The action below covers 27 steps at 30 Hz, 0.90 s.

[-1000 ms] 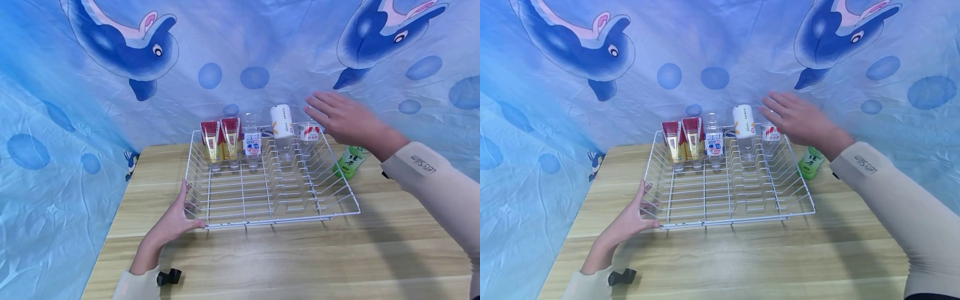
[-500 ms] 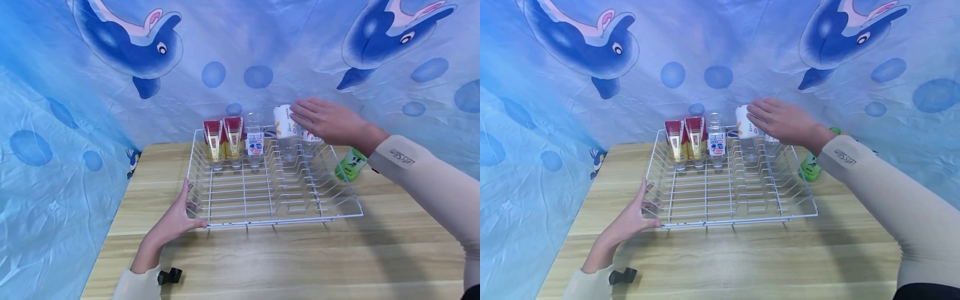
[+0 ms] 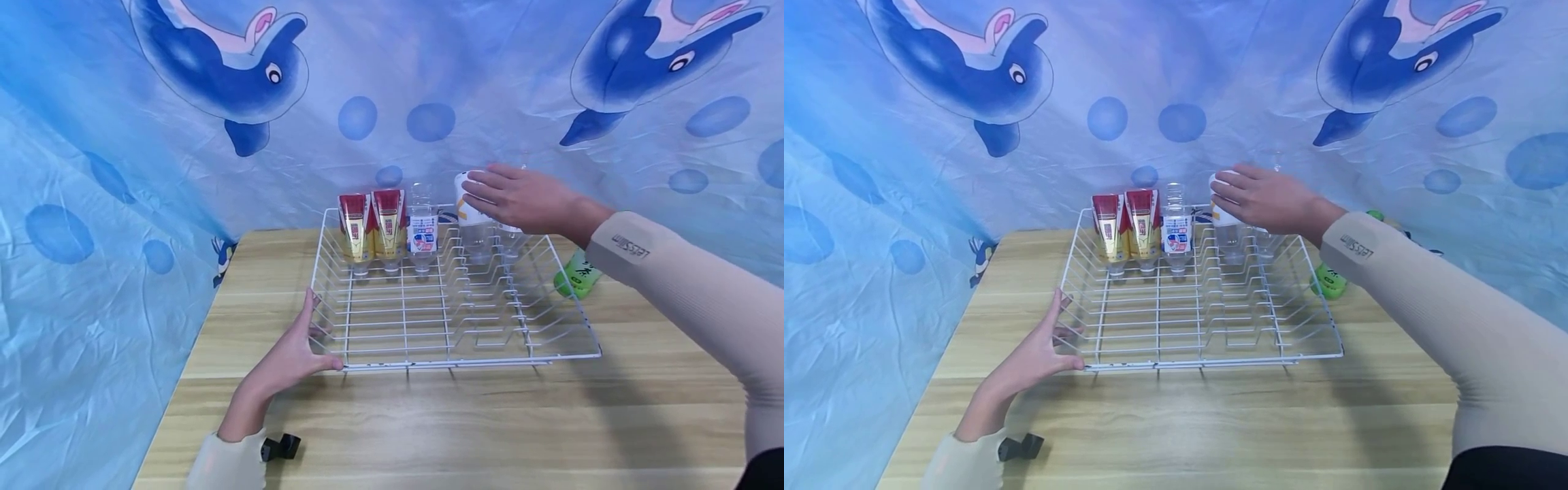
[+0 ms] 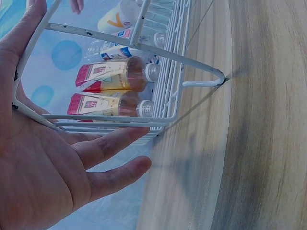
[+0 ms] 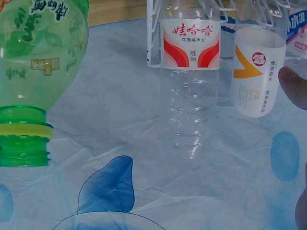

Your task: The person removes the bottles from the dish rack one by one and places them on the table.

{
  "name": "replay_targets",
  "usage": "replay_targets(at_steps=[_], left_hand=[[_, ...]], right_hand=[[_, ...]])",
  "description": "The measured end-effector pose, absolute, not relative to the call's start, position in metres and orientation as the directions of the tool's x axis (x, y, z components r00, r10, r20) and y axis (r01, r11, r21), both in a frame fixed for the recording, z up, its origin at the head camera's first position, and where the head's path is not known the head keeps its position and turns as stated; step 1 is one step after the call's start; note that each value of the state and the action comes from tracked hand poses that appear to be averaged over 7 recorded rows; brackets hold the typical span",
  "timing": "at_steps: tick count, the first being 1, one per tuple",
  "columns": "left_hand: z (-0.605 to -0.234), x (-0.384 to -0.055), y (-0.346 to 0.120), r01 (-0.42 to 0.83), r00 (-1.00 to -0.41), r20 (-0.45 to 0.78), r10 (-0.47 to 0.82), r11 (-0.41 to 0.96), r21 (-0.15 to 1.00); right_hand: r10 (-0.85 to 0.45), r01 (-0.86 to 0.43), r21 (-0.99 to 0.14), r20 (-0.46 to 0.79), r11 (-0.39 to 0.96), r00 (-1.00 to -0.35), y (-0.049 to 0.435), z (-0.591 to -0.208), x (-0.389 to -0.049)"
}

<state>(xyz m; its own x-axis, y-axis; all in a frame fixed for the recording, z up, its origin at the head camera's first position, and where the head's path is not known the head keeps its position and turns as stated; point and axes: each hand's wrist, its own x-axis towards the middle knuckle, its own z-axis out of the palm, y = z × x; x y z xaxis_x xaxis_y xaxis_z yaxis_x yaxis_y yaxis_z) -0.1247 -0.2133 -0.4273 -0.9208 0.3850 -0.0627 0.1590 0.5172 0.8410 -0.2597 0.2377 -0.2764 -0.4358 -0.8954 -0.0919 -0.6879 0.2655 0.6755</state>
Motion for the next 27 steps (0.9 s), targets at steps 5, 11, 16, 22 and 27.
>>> replay_targets(at_steps=[5,11,16,22,27], left_hand=[[-0.428,-0.127,-0.213,0.161,-0.921,-0.062,0.385,0.52,0.839],[-0.429,-0.127,-0.213,0.165,-0.919,-0.051,0.39,0.5,0.85],[-0.43,-0.126,-0.214,0.164,-0.919,-0.051,0.39,0.498,0.851],[-0.431,-0.125,-0.214,0.164,-0.922,-0.049,0.385,0.501,0.85],[-0.43,-0.124,-0.214,0.161,-0.925,-0.045,0.378,0.495,0.854]], right_hand=[[-0.898,-0.65,0.733,-0.128,0.2,-0.42,0.237,-0.281,-0.268],[-0.888,-0.63,0.765,-0.188,0.135,-0.419,0.236,-0.286,-0.277],[-0.876,-0.649,0.753,-0.237,0.107,-0.42,0.235,-0.289,-0.285],[-0.88,-0.671,0.734,-0.247,0.103,-0.406,0.233,-0.294,-0.293],[-0.887,-0.681,0.726,-0.243,0.102,-0.393,0.231,-0.3,-0.299]])
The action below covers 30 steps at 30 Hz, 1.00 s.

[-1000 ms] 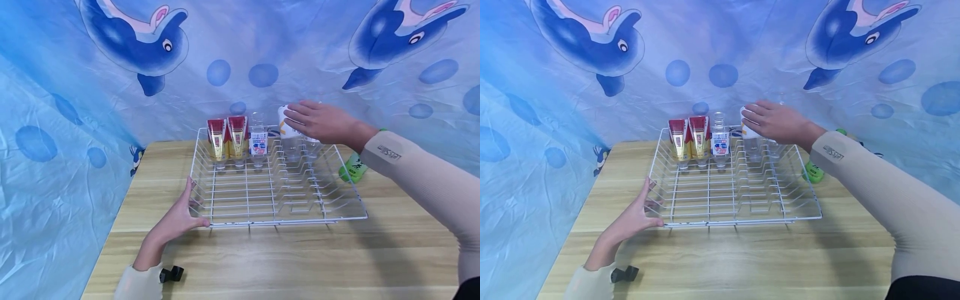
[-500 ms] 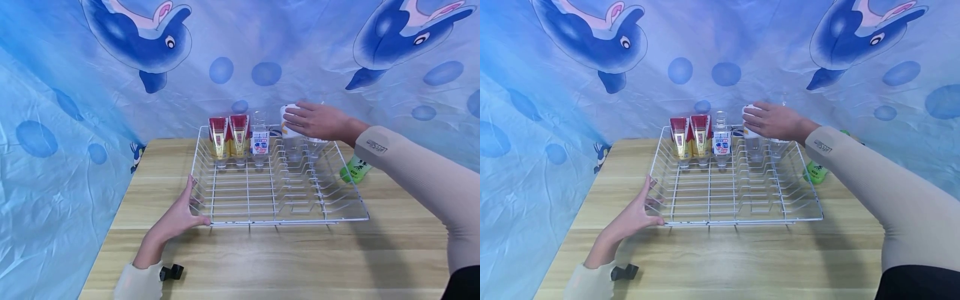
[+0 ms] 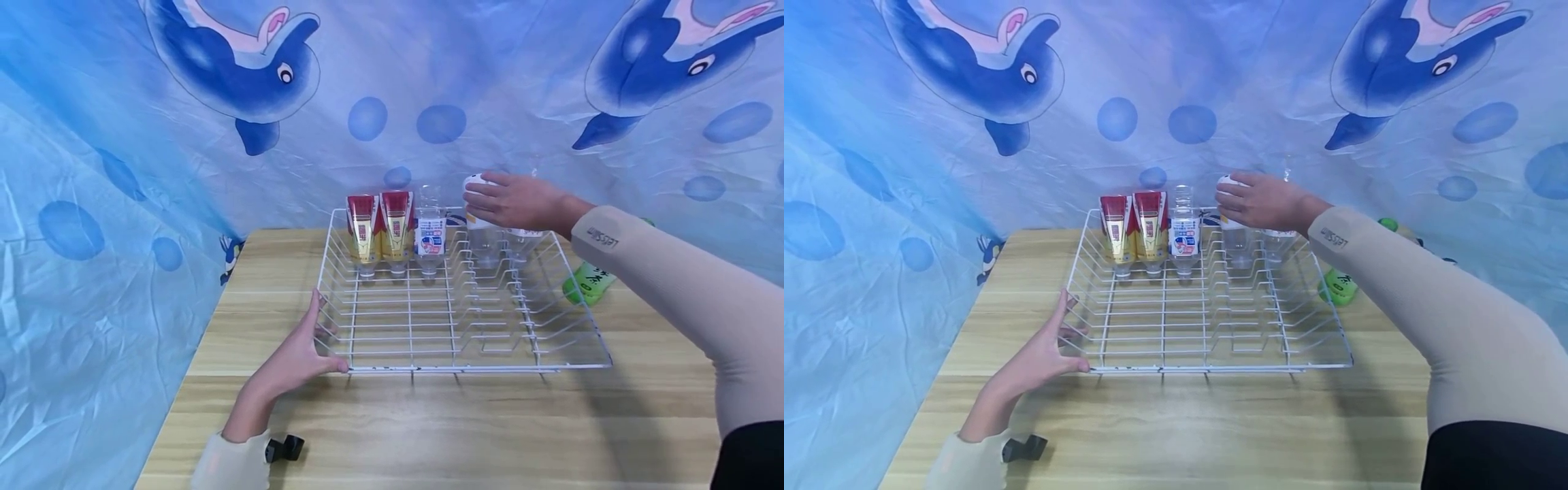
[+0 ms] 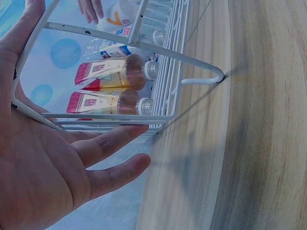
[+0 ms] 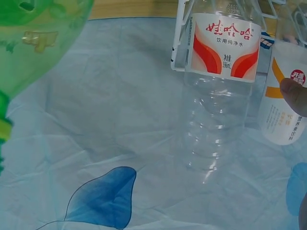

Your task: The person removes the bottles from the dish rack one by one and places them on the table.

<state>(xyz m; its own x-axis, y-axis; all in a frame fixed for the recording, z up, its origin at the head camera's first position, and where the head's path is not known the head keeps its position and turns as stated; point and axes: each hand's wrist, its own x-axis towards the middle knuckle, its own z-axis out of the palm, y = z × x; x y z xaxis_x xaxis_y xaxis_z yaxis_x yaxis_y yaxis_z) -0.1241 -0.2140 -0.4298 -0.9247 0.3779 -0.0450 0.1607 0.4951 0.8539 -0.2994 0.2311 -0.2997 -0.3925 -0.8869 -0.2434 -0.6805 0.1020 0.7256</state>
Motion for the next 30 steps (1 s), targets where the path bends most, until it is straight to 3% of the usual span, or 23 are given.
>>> replay_targets(at_steps=[8,30], left_hand=[[-0.432,-0.122,-0.213,0.149,-0.925,-0.053,0.375,0.487,0.861],[-0.43,-0.124,-0.213,0.153,-0.926,-0.05,0.373,0.493,0.856]], right_hand=[[-0.896,-0.7,0.704,-0.231,0.115,-0.38,0.229,-0.311,-0.307],[-0.866,-0.659,0.735,-0.217,0.159,-0.451,0.224,-0.326,-0.321]])
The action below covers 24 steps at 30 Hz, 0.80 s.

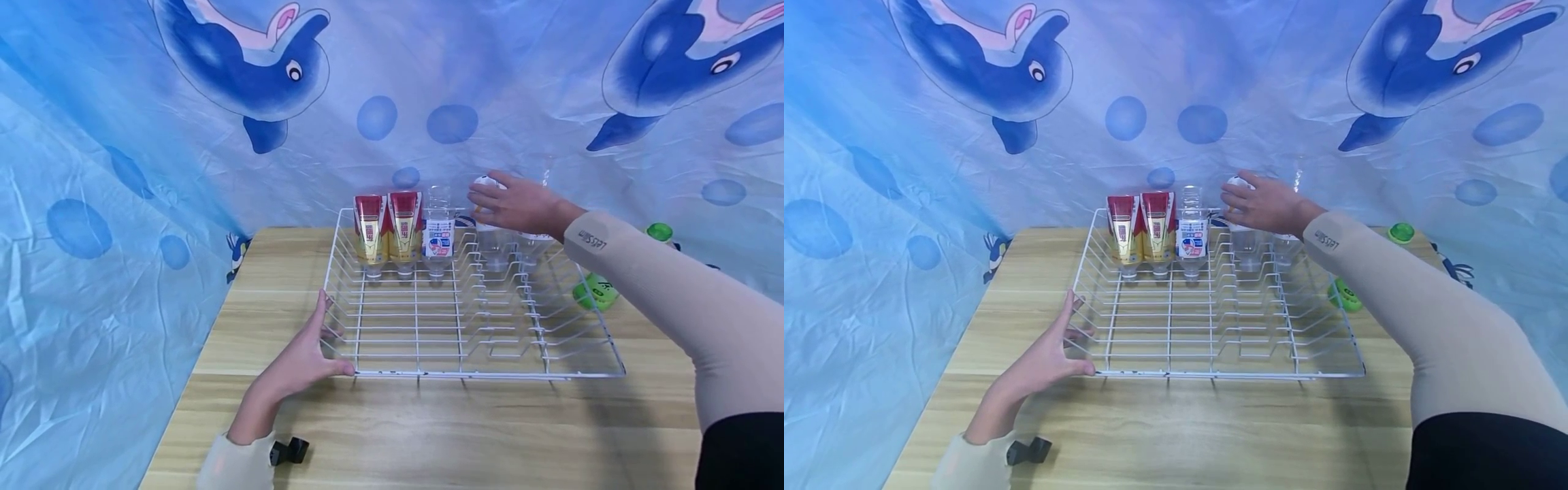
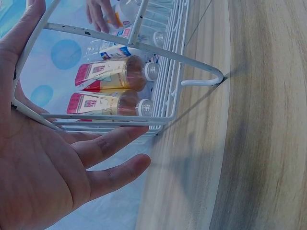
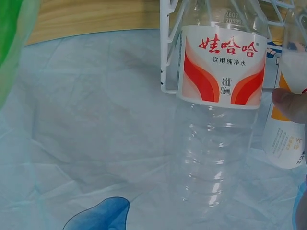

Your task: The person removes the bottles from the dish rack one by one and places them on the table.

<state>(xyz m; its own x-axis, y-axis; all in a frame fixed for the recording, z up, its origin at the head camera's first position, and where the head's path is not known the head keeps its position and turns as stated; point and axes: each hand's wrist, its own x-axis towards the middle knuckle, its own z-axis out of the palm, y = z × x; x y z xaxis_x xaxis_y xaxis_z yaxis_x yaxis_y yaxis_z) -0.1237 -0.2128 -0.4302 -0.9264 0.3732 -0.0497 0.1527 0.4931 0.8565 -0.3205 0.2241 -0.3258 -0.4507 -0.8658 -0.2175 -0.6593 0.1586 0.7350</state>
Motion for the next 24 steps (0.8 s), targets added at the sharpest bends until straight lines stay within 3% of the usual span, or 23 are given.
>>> replay_targets(at_steps=[24], left_hand=[[-0.4306,-0.1242,-0.2141,0.142,-0.927,-0.059,0.37,0.493,0.859]], right_hand=[[-0.883,-0.663,0.719,-0.155,0.207,-0.444,0.2261,-0.3268,-0.3228]])
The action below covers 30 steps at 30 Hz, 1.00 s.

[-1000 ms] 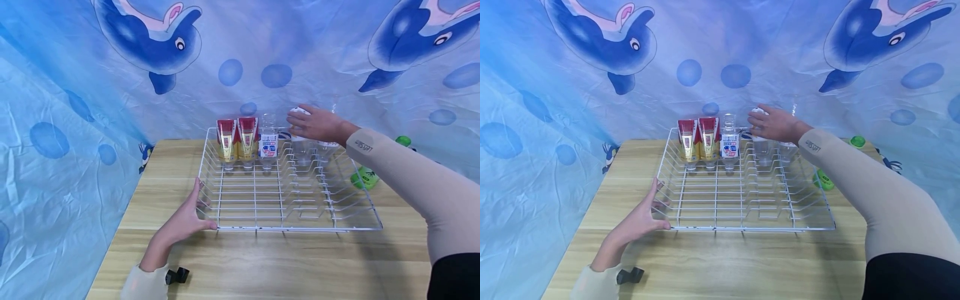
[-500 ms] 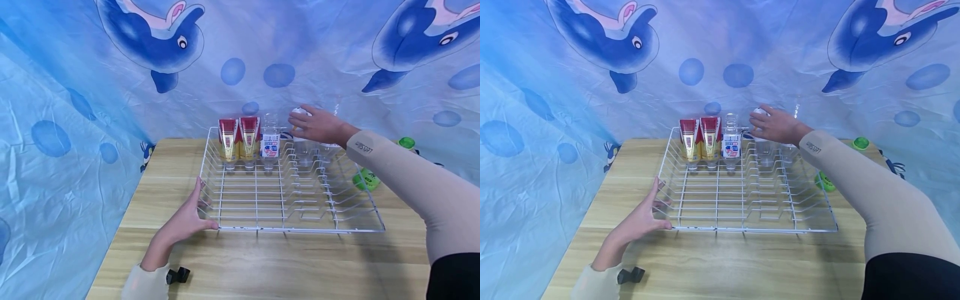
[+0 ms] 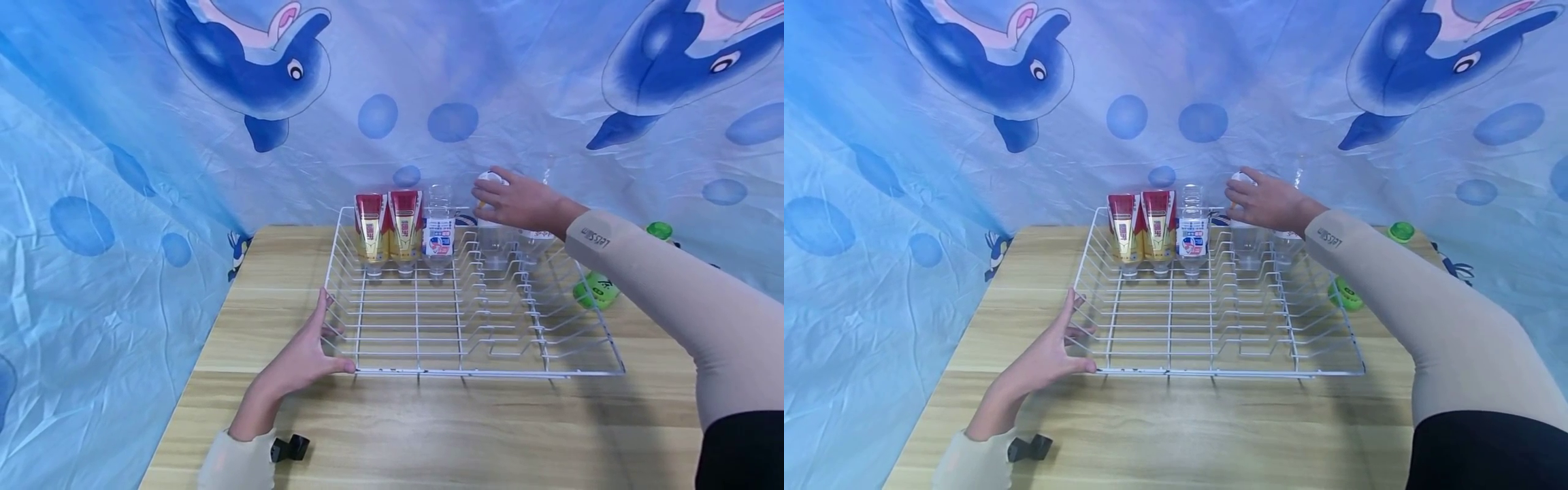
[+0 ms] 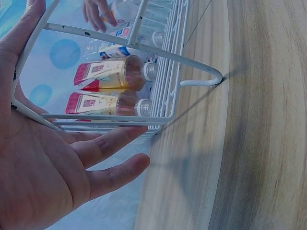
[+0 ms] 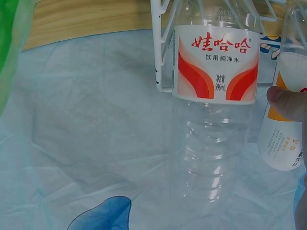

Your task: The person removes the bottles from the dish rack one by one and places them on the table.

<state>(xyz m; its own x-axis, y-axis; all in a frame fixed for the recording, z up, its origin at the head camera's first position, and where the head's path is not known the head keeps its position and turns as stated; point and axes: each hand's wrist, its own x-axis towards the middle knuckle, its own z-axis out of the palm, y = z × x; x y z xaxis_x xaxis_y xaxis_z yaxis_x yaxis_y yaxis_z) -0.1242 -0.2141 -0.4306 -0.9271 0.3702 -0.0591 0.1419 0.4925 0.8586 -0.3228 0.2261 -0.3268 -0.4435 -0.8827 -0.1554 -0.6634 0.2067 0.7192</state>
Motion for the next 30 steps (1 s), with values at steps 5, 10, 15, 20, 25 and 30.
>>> replay_targets(at_steps=[5,10,15,20,25,30], left_hand=[[-0.431,-0.124,-0.213,0.155,-0.925,-0.047,0.377,0.485,0.86],[-0.431,-0.123,-0.213,0.158,-0.926,-0.047,0.375,0.496,0.854],[-0.431,-0.123,-0.213,0.173,-0.924,-0.038,0.38,0.504,0.846],[-0.429,-0.124,-0.214,0.176,-0.923,-0.043,0.382,0.52,0.836],[-0.425,-0.123,-0.214,0.163,-0.921,-0.063,0.385,0.528,0.834],[-0.422,-0.121,-0.215,0.161,-0.917,-0.078,0.392,0.541,0.826]], right_hand=[[-0.891,-0.665,0.716,-0.138,0.212,-0.433,0.23,-0.32,-0.319],[-0.903,-0.668,0.714,-0.12,0.21,-0.413,0.234,-0.312,-0.315],[-0.896,-0.677,0.702,-0.128,0.222,-0.425,0.236,-0.304,-0.311],[-0.881,-0.669,0.706,-0.138,0.234,-0.453,0.236,-0.291,-0.301],[-0.873,-0.659,0.703,-0.115,0.266,-0.475,0.236,-0.28,-0.287],[-0.872,-0.679,0.641,-0.032,0.358,-0.489,0.238,-0.274,-0.271]])
